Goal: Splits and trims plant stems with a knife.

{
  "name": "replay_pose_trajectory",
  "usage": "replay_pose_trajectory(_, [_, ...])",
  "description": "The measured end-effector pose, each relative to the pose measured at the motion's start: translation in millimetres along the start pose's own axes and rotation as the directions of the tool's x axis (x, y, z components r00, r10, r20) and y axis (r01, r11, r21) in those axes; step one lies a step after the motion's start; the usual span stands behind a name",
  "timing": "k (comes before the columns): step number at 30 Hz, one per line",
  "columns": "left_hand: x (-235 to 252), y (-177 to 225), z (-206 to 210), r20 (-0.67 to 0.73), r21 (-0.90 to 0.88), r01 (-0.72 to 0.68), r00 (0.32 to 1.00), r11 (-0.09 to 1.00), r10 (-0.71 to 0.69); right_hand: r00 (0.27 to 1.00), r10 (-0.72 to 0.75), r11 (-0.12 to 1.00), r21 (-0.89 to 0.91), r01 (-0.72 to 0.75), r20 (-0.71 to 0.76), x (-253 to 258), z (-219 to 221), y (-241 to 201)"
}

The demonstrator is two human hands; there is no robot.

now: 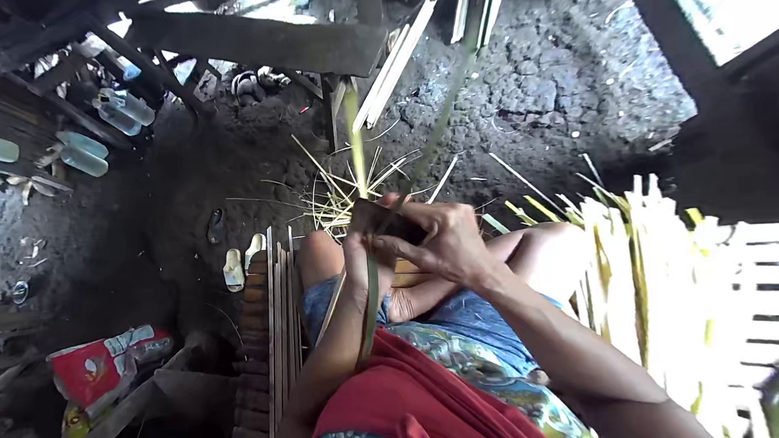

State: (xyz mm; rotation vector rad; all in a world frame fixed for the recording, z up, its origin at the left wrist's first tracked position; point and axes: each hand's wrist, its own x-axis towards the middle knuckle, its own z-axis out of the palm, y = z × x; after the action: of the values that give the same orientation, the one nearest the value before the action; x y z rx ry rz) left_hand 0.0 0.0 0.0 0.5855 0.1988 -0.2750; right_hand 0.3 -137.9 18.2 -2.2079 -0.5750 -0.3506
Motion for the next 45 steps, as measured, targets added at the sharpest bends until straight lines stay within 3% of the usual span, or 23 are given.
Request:
replay_pose_trajectory(2, [9,-4,-9,-0.273,-0.040,-0.078,0.960,0.996,0.064,0.994,0.039,0.996,0.073,-0.047,0.103,-13,13,-6])
replay_pose_trajectory(3, [14,-3,-21,-0.309,-0.024,-0.051,0.950,0.998,0.040,0.987,-0.011,0.993,0.115,-0.008,0.160,-24,23,-11])
replay_pose_trajectory(4, [18,0,-29,-0.262,-0.019,-0.008,0.965,1.000,0.002,0.976,-0.086,0.988,0.143,0.058,0.198,-35,32,-16])
replay_pose_trajectory(6, [21,9,-32,0.039,0.054,0.064,0.997,0.996,-0.066,0.954,-0.214,0.975,0.101,0.197,0.208,-42,38,-22])
replay_pose_trajectory(7, [20,12,-26,0.184,0.117,0.078,0.978,0.990,-0.098,0.957,-0.226,0.974,0.061,0.219,0.183,-37,34,-21])
replay_pose_trajectory(9, [14,12,-10,0.281,0.186,0.086,0.950,0.979,-0.137,0.983,-0.173,0.985,-0.019,0.174,0.055,-17,17,-10])
replay_pose_trajectory(12, [2,-2,10,-0.033,0.010,0.119,0.992,0.993,-0.119,0.997,-0.019,0.997,-0.079,0.013,-0.076,3,-3,8])
replay_pose_trajectory(14, [8,-8,1,-0.161,-0.017,0.013,0.987,1.000,-0.016,0.998,0.058,0.998,0.004,-0.058,-0.003,-8,3,4])
replay_pose_trajectory(16, [19,-1,-16,-0.302,-0.057,0.040,0.952,0.998,-0.055,0.992,-0.001,0.995,0.103,-0.012,0.126,-33,20,-9])
replay_pose_trajectory(17, [24,2,-22,-0.267,-0.057,0.064,0.961,0.996,-0.077,0.985,-0.089,0.992,0.101,0.075,0.147,-44,28,-15])
replay_pose_trajectory(19, [27,8,-27,0.075,0.052,0.089,0.993,0.995,-0.093,0.964,-0.239,0.971,0.014,0.239,0.114,-46,32,-21])
replay_pose_trajectory(20, [25,11,-20,0.243,0.131,0.083,0.963,0.988,-0.113,0.967,-0.246,0.969,-0.016,0.248,0.069,-39,25,-20])
replay_pose_trajectory(22, [12,15,3,0.347,0.270,0.072,0.923,0.960,-0.167,0.981,-0.184,0.982,-0.047,0.181,-0.063,-16,1,-9])
replay_pose_trajectory(24, [0,5,19,0.171,0.150,0.119,0.975,0.981,-0.144,0.985,-0.103,0.990,-0.105,0.089,-0.139,0,-19,3])
replay_pose_trajectory(27, [9,-9,11,-0.090,-0.078,0.025,0.995,0.997,-0.032,0.999,-0.025,1.000,-0.012,0.025,-0.033,-12,-7,3])
replay_pose_trajectory(29, [24,-5,6,-0.356,-0.127,-0.037,0.934,0.991,-0.011,0.990,-0.100,0.993,0.069,0.093,0.095,-40,15,-8])
replay_pose_trajectory(30, [27,-1,4,-0.355,-0.139,-0.046,0.935,0.989,-0.006,0.977,-0.177,0.983,0.069,0.170,0.118,-49,22,-13])
replay_pose_trajectory(32, [23,6,-6,0.013,-0.036,0.002,1.000,0.999,-0.002,0.948,-0.309,0.951,0.001,0.310,0.079,-47,21,-19])
replay_pose_trajectory(35, [17,17,10,0.519,0.146,0.007,0.851,0.989,-0.083,0.929,-0.366,0.924,-0.137,0.356,-0.052,-10,-14,-21])
replay_pose_trajectory(37, [2,21,25,0.621,0.094,0.048,0.778,0.994,-0.096,0.918,-0.385,0.916,-0.166,0.366,-0.094,15,-42,-24])
replay_pose_trajectory(39, [-23,18,39,0.542,0.067,-0.016,0.840,0.998,-0.023,0.926,-0.376,0.922,-0.115,0.369,-0.043,24,-55,-27])
replay_pose_trajectory(42, [-50,7,43,0.258,0.044,-0.062,0.965,0.997,0.048,0.966,-0.247,0.968,0.059,0.243,0.071,10,-46,-23])
replay_pose_trajectory(45, [-47,3,29,0.074,0.025,-0.111,0.991,0.993,0.109,0.967,-0.203,0.970,0.170,0.176,0.154,-20,-30,-25])
